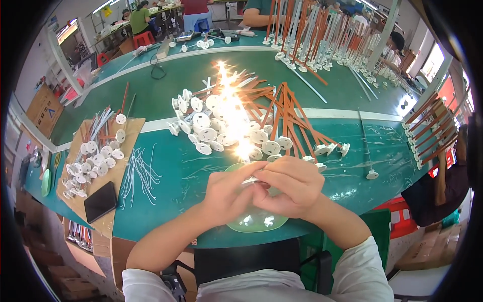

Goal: The recorder is assembling LED light strips by manually attaching circular plastic bases onto the strips.

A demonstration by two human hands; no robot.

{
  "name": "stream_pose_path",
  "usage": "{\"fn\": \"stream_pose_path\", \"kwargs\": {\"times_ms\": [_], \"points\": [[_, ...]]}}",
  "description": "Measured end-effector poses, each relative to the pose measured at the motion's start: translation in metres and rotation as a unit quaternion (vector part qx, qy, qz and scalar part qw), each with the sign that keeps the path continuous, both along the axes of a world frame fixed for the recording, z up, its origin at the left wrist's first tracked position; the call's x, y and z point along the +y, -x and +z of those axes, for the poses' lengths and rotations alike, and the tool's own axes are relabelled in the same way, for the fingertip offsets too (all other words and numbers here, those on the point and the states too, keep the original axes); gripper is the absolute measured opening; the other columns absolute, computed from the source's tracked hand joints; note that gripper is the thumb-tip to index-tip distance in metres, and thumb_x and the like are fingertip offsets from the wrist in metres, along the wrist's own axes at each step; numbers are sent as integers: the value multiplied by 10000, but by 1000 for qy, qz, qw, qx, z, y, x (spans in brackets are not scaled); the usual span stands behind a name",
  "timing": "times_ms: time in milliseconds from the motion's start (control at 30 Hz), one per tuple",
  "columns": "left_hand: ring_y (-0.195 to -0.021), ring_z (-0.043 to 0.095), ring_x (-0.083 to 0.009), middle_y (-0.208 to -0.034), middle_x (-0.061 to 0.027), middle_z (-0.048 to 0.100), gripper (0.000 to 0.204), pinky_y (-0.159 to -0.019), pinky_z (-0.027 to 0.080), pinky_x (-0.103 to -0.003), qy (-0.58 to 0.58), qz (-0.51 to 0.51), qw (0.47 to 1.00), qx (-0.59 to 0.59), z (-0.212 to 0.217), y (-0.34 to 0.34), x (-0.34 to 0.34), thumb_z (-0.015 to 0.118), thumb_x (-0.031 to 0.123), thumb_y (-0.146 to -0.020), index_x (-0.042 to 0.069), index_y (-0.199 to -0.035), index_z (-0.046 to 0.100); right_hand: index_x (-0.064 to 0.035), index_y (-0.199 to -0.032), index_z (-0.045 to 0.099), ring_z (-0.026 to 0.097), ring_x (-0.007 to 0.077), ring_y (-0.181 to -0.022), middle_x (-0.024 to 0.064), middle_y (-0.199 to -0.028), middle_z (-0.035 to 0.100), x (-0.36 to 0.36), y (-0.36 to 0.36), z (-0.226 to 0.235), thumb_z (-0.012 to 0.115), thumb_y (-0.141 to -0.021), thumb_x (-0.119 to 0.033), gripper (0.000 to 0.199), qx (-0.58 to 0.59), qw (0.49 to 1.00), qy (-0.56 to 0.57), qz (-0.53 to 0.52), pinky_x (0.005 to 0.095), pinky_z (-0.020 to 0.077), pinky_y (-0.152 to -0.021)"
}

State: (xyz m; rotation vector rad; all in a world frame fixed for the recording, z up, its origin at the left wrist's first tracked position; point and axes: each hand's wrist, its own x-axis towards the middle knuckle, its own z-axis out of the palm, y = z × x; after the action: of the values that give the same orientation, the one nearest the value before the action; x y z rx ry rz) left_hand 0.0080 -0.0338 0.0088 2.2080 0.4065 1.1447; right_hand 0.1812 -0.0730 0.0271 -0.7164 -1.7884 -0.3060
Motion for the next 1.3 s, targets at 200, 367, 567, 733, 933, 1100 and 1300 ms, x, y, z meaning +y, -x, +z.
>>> {"fn": "stream_pose_path", "kwargs": {"times_ms": [200,367,567,733,933,1100,1300], "points": [[-819,722,-277,-944,-164,704,424,-682,547,-309,13,6,1000,-9,-3,-1,1,664,-6,-806,-13,-1224,590,0,-859,699,637,205,-621,98,-773,678,1,-17,6,768,-625,18,245,-5,987,129,99,276,496,-521],[-765,724,-261,-921,-157,703,362,-659,544,-300,-47,47,998,18,-3,-2,1,647,-5,-838,-16,-1196,600,5,-860,700,649,205,-634,106,-786,684,4,-8,1,769,-664,24,209,6,992,114,59,279,499,-522],[-688,679,-146,-815,-108,692,273,-662,525,-262,26,122,992,-17,-8,-2,16,573,-1,-910,-3,-1181,607,-5,-871,696,673,156,-647,99,-802,688,-4,-13,8,760,-747,-36,143,43,975,216,-4,277,521,-528],[-653,645,-135,-785,-87,656,229,-612,500,-257,136,63,984,-97,-13,-4,23,542,23,-940,33,-1161,603,-35,-885,694,656,299,-733,93,-783,654,-9,-12,-8,710,-760,-140,165,-226,881,368,193,395,527,-704],[-718,621,-120,-847,-92,657,215,-668,499,-254,132,38,990,-29,-9,2,15,524,90,-988,12,-1183,572,-3,-865,691,650,307,-790,108,-824,659,-3,-14,-14,684,-767,-92,133,-267,824,450,217,391,517,-732],[-711,640,-132,-837,-90,674,213,-668,505,-260,138,30,989,-53,-10,4,15,542,84,-968,20,-1168,578,-1,-848,694,653,246,-682,101,-746,660,-2,-16,2,682,-775,-62,95,-205,859,434,176,342,515,-641],[-800,642,-128,-902,-95,673,294,-737,515,-269,184,-15,972,-146,-10,3,12,615,1,-907,16,-1194,552,46,-890,704,682,135,-701,81,-790,698,-2,-14,8,669,-864,7,58,283,777,539,162,244,528,-563]]}}
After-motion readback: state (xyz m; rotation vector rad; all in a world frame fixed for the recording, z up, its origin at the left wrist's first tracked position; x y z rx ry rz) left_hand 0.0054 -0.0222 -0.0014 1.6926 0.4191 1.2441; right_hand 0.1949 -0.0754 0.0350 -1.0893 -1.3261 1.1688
